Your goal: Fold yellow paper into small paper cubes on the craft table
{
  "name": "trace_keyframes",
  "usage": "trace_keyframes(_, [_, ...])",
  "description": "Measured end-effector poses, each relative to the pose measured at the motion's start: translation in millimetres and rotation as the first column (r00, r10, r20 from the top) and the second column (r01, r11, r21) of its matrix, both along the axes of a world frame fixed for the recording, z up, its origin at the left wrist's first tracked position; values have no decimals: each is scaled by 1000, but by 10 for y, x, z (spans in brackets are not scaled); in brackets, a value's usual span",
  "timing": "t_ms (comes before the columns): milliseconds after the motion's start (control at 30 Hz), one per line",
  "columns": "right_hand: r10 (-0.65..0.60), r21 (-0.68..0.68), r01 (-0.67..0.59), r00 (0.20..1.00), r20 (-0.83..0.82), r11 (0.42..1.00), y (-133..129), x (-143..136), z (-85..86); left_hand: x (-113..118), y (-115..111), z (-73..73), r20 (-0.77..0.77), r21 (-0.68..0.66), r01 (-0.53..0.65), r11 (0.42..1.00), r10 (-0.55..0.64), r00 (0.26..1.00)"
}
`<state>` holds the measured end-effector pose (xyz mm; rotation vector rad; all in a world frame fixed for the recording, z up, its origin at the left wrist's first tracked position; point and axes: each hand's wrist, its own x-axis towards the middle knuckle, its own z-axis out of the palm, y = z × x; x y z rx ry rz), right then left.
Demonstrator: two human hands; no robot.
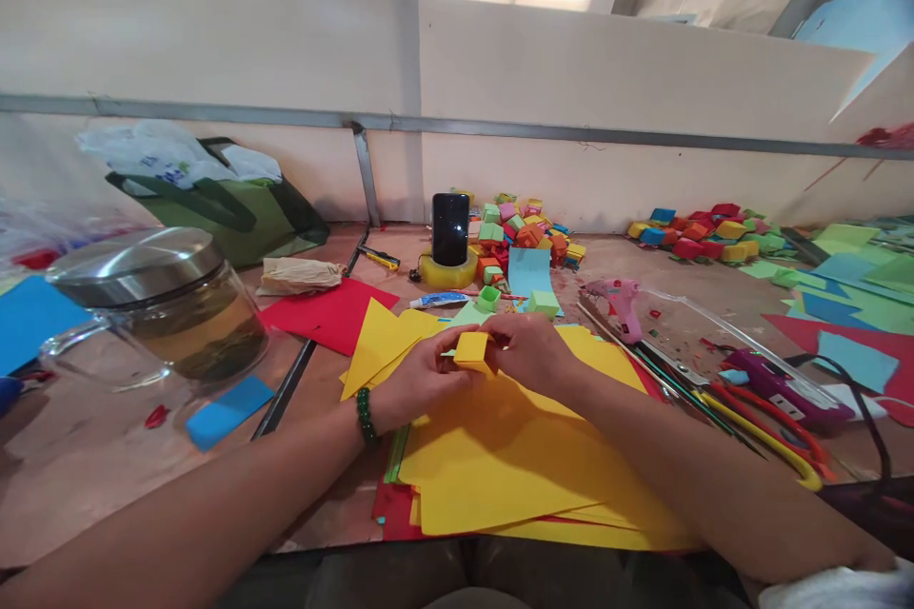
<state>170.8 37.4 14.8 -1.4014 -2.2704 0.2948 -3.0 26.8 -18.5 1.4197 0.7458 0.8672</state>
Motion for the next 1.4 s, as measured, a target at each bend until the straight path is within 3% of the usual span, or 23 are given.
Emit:
trace_keyframes(233, [106, -26, -106, 994, 5, 994, -24, 1, 13, -24, 34, 1, -5, -39, 81, 996, -81, 997])
trace_keyframes(367, [60, -18, -60, 998, 2, 998, 9, 13, -9, -27, 33, 2, -31, -27, 74, 997, -75, 997])
trace_keyframes(533, [96, -186, -117, 988, -118, 976, 58, 33, 16, -23, 47, -5, -15, -32, 62, 998, -62, 998])
trace_keyframes(667, [35, -166, -55, 992, -123, 985, 84, 29, -2, -10, 46, 2, -29, -3, 78, 997, -78, 997])
trace_keyframes(900, [119, -215, -183, 952, -282, 959, 152, 56, -98, -33, 54, 28, 12, -84, -27, 996, 28, 1000])
trace_keyframes(1167, [73, -80, -100, 954, -290, 992, 196, 18, -173, -23, 41, 25, -9, -87, -49, 995, 48, 999])
trace_keyframes(1300, [121, -23, -137, 930, -346, 990, 222, 20, -188, -36, 31, 26, -11, -160, -66, 985, 65, 998])
trace_keyframes(1400, [126, -4, -137, 923, -363, 991, 213, 23, -195, -40, 22, 26, -19, -107, -40, 993, 38, 999])
